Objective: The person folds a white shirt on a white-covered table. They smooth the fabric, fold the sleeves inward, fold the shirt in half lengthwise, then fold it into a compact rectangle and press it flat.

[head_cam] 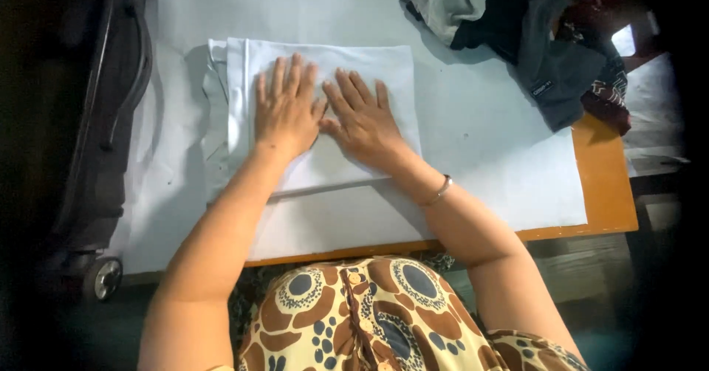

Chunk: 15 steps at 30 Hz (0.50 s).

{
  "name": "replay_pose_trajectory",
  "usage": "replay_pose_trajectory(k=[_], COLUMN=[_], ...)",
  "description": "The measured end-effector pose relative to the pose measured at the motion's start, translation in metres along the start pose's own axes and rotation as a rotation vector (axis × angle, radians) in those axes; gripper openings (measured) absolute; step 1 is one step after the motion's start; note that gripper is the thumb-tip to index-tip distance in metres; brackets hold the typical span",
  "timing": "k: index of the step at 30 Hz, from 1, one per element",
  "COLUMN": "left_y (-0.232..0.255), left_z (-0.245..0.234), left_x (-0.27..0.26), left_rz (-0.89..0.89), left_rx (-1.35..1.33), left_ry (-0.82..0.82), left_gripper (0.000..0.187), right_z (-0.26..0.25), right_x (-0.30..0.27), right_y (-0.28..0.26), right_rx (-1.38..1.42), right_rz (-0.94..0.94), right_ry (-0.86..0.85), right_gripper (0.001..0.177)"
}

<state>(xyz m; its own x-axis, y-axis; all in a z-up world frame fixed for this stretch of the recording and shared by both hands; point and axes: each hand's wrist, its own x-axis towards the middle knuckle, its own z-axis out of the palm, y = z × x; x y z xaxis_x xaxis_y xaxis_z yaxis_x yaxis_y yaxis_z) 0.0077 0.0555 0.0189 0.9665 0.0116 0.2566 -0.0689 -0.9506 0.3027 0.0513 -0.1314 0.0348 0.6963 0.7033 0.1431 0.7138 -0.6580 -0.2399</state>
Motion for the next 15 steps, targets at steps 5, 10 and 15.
replay_pose_trajectory(k=[5, 10, 15], left_y=[-0.021, -0.012, -0.005], left_z=[0.01, -0.005, -0.01], left_x=[-0.014, -0.008, -0.007], left_rz=[-0.249, -0.264, -0.159], left_rx=[-0.004, 0.032, -0.005], left_ry=[-0.028, 0.002, -0.08], left_gripper=[0.077, 0.077, 0.068], right_z=[-0.006, -0.006, -0.001], right_x=[-0.001, 0.01, 0.013], right_y=[0.029, 0.013, 0.01], right_rx=[-0.074, -0.187, -0.121], right_rz=[0.217, 0.278, 0.044], right_ry=[-0.095, -0.045, -0.164], right_gripper=[0.073, 0.073, 0.07])
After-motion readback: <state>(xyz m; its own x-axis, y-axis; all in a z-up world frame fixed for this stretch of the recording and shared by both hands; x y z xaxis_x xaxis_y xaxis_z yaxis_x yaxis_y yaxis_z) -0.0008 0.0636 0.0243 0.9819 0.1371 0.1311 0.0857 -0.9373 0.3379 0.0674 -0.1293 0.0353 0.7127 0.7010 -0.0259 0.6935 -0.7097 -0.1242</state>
